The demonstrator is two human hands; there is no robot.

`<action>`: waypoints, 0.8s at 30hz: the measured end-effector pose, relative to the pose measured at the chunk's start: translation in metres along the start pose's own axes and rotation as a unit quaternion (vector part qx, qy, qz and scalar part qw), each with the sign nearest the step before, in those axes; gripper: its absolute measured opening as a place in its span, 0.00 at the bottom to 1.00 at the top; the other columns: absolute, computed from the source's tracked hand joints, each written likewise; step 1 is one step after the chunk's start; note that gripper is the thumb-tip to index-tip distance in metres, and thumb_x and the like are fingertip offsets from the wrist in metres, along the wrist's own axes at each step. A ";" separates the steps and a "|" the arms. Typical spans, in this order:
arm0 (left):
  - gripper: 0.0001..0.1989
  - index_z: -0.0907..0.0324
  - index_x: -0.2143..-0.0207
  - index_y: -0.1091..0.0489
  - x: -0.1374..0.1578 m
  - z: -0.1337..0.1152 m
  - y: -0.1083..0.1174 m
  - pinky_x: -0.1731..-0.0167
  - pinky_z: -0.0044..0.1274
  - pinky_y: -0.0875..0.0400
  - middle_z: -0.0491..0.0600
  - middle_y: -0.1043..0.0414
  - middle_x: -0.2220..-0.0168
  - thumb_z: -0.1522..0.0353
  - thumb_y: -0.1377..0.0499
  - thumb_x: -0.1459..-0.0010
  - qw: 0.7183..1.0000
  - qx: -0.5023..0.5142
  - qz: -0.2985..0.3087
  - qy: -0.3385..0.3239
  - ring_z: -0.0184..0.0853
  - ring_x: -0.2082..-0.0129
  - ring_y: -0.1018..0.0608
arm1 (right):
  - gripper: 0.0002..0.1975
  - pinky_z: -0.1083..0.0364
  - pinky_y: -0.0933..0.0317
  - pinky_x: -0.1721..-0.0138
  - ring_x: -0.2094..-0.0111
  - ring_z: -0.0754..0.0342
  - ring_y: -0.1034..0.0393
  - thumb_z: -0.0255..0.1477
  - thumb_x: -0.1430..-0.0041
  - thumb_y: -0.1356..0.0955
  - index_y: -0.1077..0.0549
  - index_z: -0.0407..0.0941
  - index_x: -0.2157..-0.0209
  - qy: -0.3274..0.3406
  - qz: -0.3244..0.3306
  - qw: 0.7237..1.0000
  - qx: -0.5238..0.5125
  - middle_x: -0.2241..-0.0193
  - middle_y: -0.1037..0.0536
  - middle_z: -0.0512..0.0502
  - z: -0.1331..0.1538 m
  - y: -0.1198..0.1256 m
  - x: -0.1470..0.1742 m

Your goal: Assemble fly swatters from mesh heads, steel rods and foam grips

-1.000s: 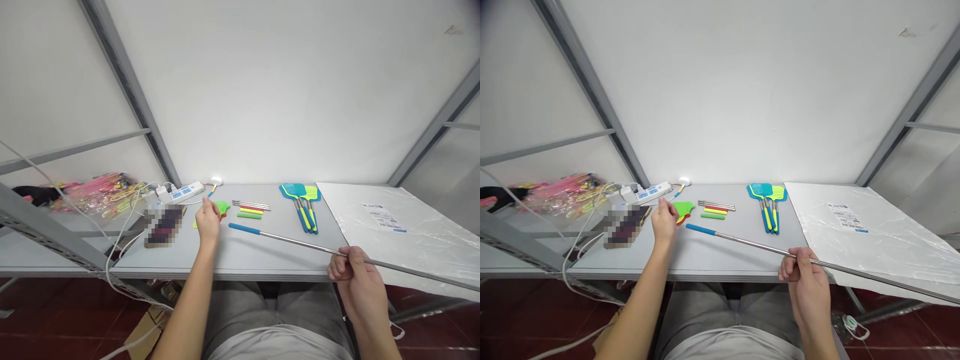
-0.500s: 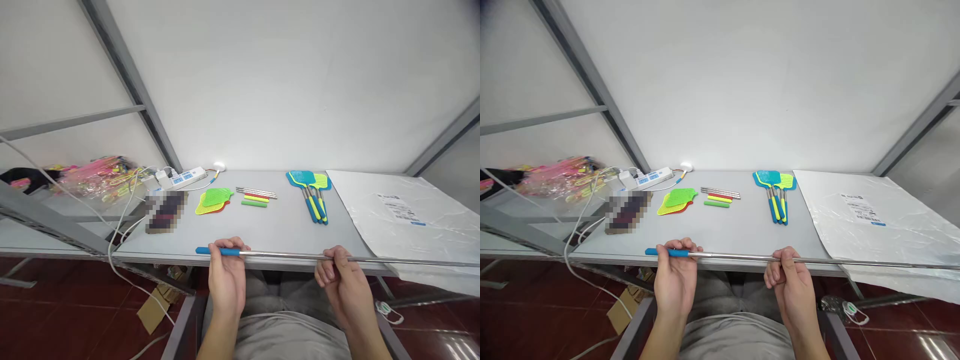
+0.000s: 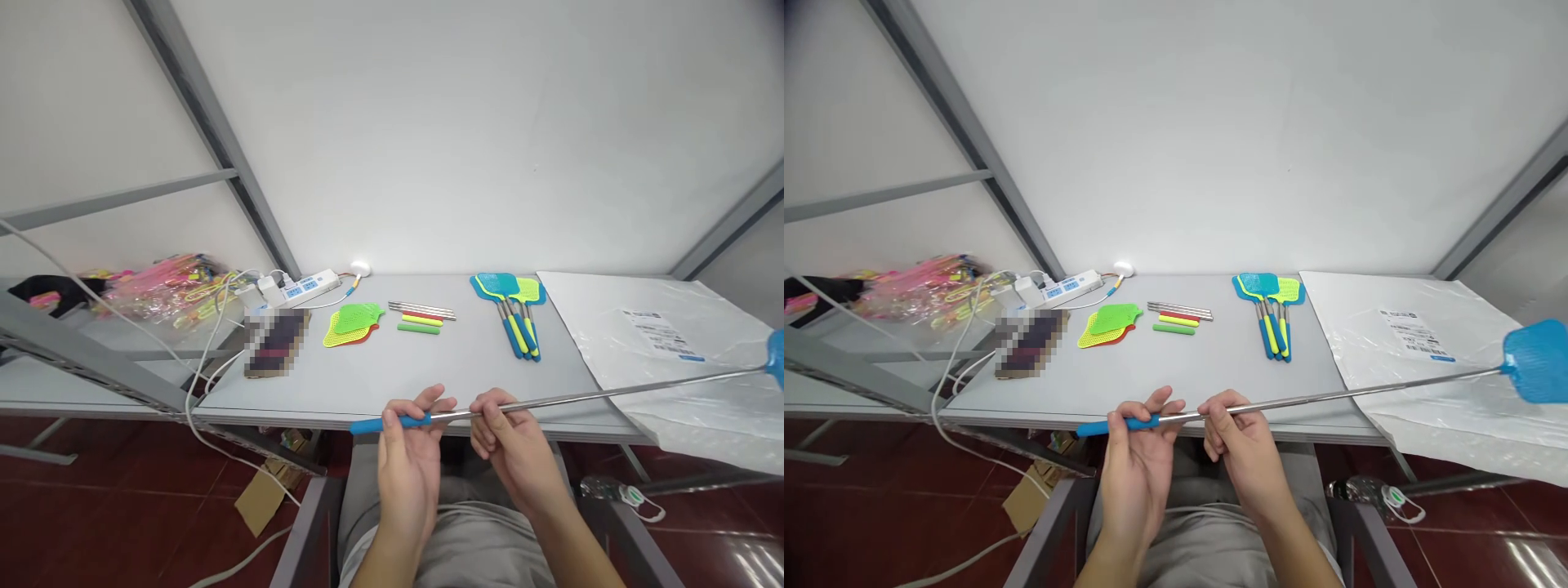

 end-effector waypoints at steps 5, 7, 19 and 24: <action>0.18 0.57 0.68 0.33 -0.010 -0.031 0.009 0.52 0.38 0.29 0.50 0.24 0.54 0.53 0.50 0.36 0.999 0.035 -0.017 -0.019 0.41 0.54 0.21 | 0.08 0.60 0.44 0.79 0.78 0.61 0.40 0.36 0.40 0.31 0.26 0.46 0.65 0.007 -0.023 1.000 0.004 0.81 0.35 0.54 0.019 0.027 0.008; 0.18 0.57 0.69 0.33 -0.014 -0.041 0.016 0.52 0.37 0.28 0.49 0.24 0.55 0.53 0.50 0.37 0.998 0.043 -0.033 -0.031 0.41 0.55 0.21 | 0.08 0.60 0.42 0.78 0.77 0.60 0.37 0.35 0.41 0.30 0.26 0.45 0.64 0.027 -0.057 0.998 0.032 0.79 0.33 0.53 0.030 0.043 0.012; 0.19 0.58 0.70 0.32 -0.020 -0.056 0.033 0.52 0.35 0.27 0.49 0.23 0.59 0.54 0.49 0.36 0.991 0.073 -0.091 -0.067 0.39 0.53 0.22 | 0.07 0.59 0.40 0.79 0.80 0.59 0.35 0.35 0.43 0.29 0.27 0.46 0.66 0.063 -0.120 0.990 0.023 0.78 0.28 0.51 0.042 0.064 0.017; 0.19 0.58 0.72 0.34 -0.022 -0.060 0.031 0.50 0.36 0.29 0.47 0.23 0.62 0.55 0.49 0.35 0.988 0.084 -0.090 -0.090 0.39 0.52 0.22 | 0.07 0.60 0.42 0.79 0.80 0.61 0.37 0.32 0.44 0.28 0.27 0.46 0.66 0.094 -0.135 0.985 0.062 0.79 0.28 0.52 0.047 0.069 0.014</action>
Point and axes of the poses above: each hand's wrist, its own x-axis away from the middle knuckle, its own y-axis out of the back of the hand, z = x × y, the point moved 10 cm from there along -x, towards the middle knuckle
